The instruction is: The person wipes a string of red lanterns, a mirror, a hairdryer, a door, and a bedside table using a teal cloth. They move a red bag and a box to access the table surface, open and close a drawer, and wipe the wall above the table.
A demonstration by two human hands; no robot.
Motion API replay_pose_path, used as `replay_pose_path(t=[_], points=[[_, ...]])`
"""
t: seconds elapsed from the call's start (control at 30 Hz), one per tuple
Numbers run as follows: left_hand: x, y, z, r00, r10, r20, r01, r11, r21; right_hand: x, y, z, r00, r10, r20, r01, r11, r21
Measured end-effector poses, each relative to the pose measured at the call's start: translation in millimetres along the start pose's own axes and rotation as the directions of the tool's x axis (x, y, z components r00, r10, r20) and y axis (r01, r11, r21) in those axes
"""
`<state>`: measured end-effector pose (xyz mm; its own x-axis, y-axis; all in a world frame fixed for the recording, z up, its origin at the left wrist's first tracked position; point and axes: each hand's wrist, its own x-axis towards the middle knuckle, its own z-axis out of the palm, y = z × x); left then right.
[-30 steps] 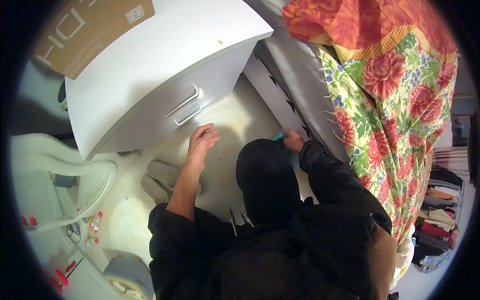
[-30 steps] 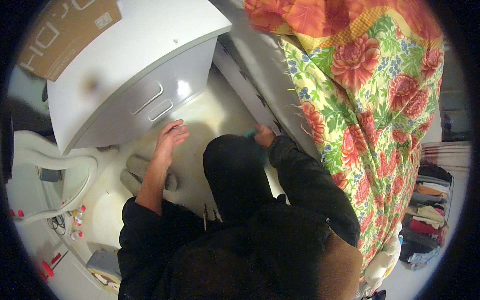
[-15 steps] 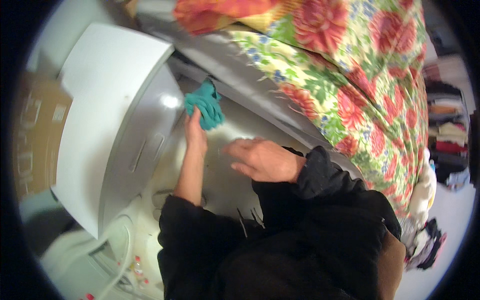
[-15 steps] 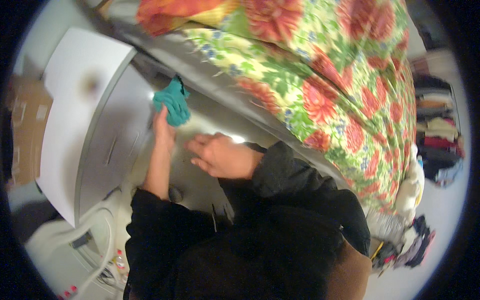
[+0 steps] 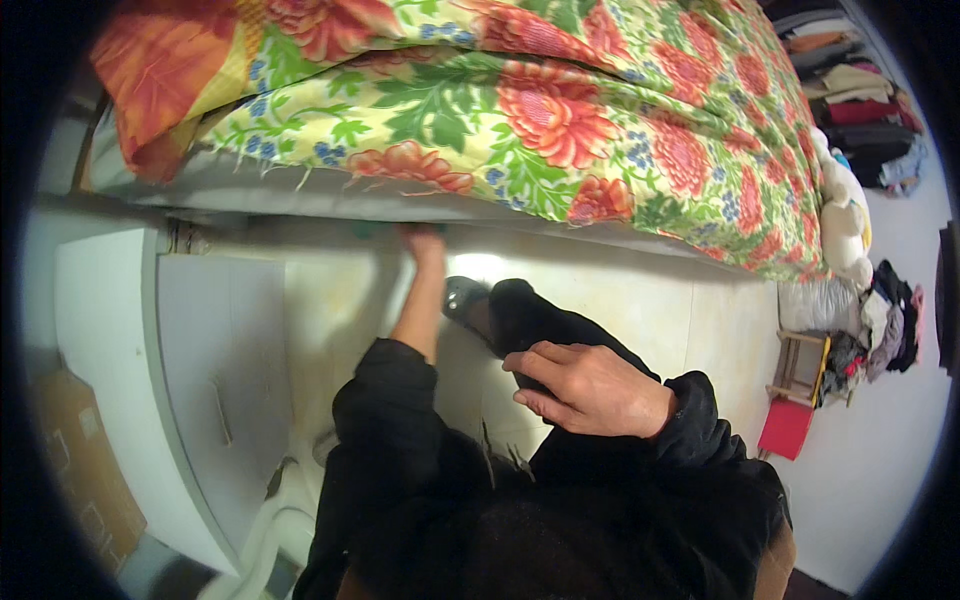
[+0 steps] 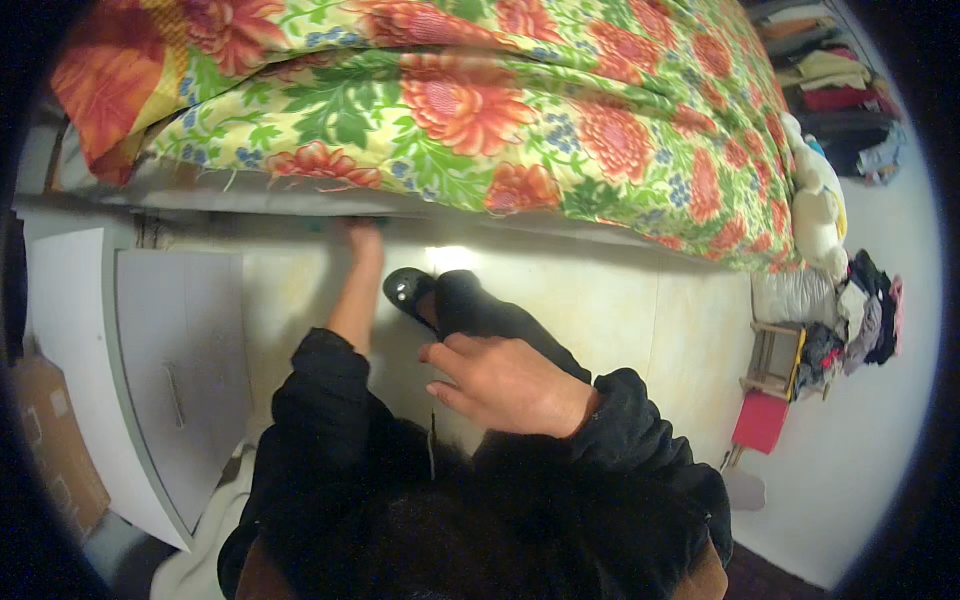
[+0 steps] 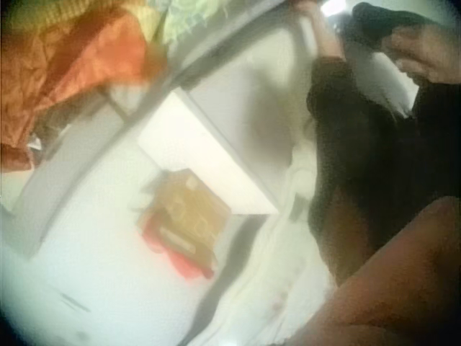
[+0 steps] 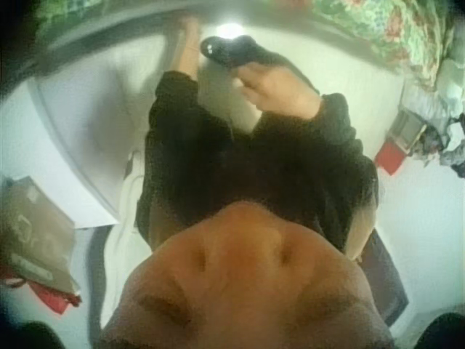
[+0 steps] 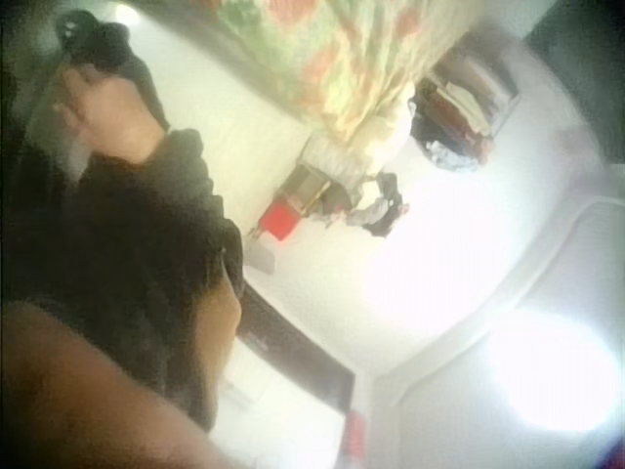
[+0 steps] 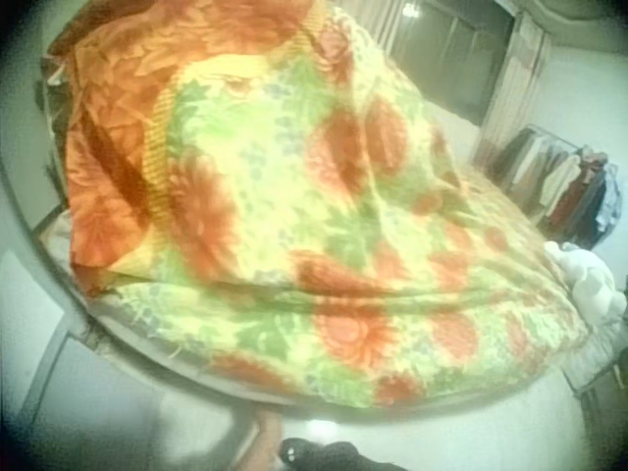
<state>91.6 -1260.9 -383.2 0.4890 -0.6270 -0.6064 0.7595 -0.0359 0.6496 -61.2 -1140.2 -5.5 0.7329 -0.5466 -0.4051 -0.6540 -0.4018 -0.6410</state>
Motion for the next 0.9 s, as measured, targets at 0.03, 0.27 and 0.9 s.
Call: replay_pose_path(t=[0.03,0.27,0.9], points=[[-25.0,-17.5,17.8,0.995,-0.072,0.064,0.063,0.988,0.139,-3.8,-1.8,2.2,0.999,0.037,0.002,-0.037,0.999,-0.006],[-81.5,7.8,40.3,0.827,-0.412,0.383,-0.195,0.428,0.882,-35.0,11.0,15.6,0.959,0.163,-0.234,-0.154,0.987,0.054],[-81.3,216.2,-100.4,0.951,0.286,0.117,-0.275,0.956,-0.098,73.0,-93.7,26.5,0.845,-0.525,-0.098,0.506,0.846,-0.169]])
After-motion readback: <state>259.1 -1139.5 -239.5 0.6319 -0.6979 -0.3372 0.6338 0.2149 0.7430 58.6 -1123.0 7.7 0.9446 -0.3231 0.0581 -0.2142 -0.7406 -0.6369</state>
